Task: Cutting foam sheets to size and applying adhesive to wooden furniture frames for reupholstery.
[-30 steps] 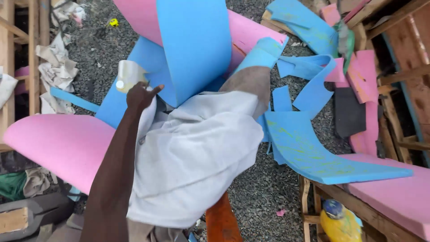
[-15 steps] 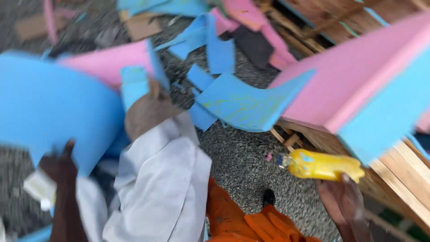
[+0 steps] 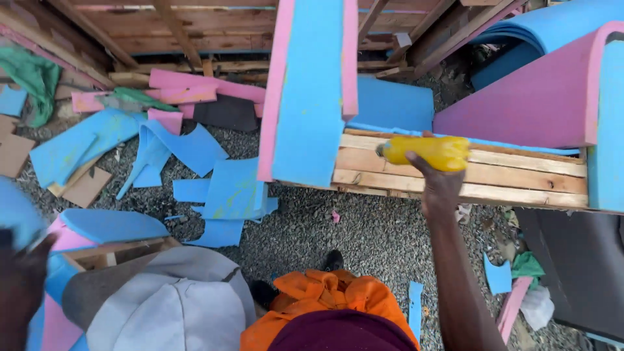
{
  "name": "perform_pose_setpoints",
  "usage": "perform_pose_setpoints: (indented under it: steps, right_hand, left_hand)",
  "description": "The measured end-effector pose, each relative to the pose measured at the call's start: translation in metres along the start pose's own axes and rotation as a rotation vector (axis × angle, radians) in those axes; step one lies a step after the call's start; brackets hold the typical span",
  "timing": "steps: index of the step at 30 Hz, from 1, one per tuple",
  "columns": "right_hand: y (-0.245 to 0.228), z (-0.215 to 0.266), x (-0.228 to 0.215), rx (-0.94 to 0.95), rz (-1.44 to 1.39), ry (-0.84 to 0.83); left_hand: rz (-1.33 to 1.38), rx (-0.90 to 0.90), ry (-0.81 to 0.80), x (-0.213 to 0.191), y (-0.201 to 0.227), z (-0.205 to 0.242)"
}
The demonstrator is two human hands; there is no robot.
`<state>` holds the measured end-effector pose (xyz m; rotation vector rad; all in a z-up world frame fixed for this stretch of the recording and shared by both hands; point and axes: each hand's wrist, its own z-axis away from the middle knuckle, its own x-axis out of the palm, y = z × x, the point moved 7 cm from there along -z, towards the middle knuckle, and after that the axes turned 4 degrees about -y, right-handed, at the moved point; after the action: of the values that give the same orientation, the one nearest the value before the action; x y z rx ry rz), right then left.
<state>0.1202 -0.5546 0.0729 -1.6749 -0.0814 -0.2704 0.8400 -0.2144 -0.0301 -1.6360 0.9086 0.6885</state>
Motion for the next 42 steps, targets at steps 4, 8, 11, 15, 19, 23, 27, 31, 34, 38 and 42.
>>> perform_pose_setpoints:
  steps: [4, 8, 11, 15, 19, 23, 27, 31, 34, 38, 42]
  right_hand:
    - [0.057, -0.033, 0.028, -0.108, 0.044, -0.189]
    - [0.033, -0.010, 0.042, 0.122, 0.289, -0.393]
    - [0.051, -0.028, 0.013, 0.064, 0.179, -0.049]
    - [0.049, -0.035, 0.028, 0.051, 0.113, -0.011]
    - [0.041, -0.019, 0.015, 0.158, 0.280, 0.015]
    - [0.041, -0.032, 0.017, -0.045, 0.146, 0.340]
    - [0.045, -0.003, 0.048, 0.161, 0.259, 0.304]
    - [0.038, 0.020, 0.025, 0.206, 0.379, 0.388]
    - [0.041, 0.003, 0.022, -0.015, 0.154, 0.578]
    - [0.018, 0.045, 0.061, 0.035, 0.329, 0.525]
    - [0.007, 0.064, 0.043, 0.054, 0.618, 0.508]
  left_hand:
    - [0.312, -0.312, -0.401, -0.171, 0.093, -0.180]
    - [0.457, -0.174, -0.379, -0.202, 0.184, -0.269]
    - [0.479, -0.091, -0.257, -0.208, 0.239, -0.304]
    - [0.606, -0.029, -0.342, -0.199, 0.287, -0.339]
    - [0.766, 0.051, -0.460, -0.194, 0.320, -0.354]
    - [1.038, 0.042, -0.378, -0.176, 0.325, -0.355]
    - [1.299, -0.016, -0.310, -0.152, 0.319, -0.359]
    - [1.341, 0.015, -0.343, -0.153, 0.315, -0.362]
    - [1.284, 0.052, -0.346, -0.147, 0.317, -0.361]
    - [1.259, 0.085, -0.350, -0.147, 0.321, -0.362]
    - [1.257, 0.062, -0.359, -0.145, 0.321, -0.362]
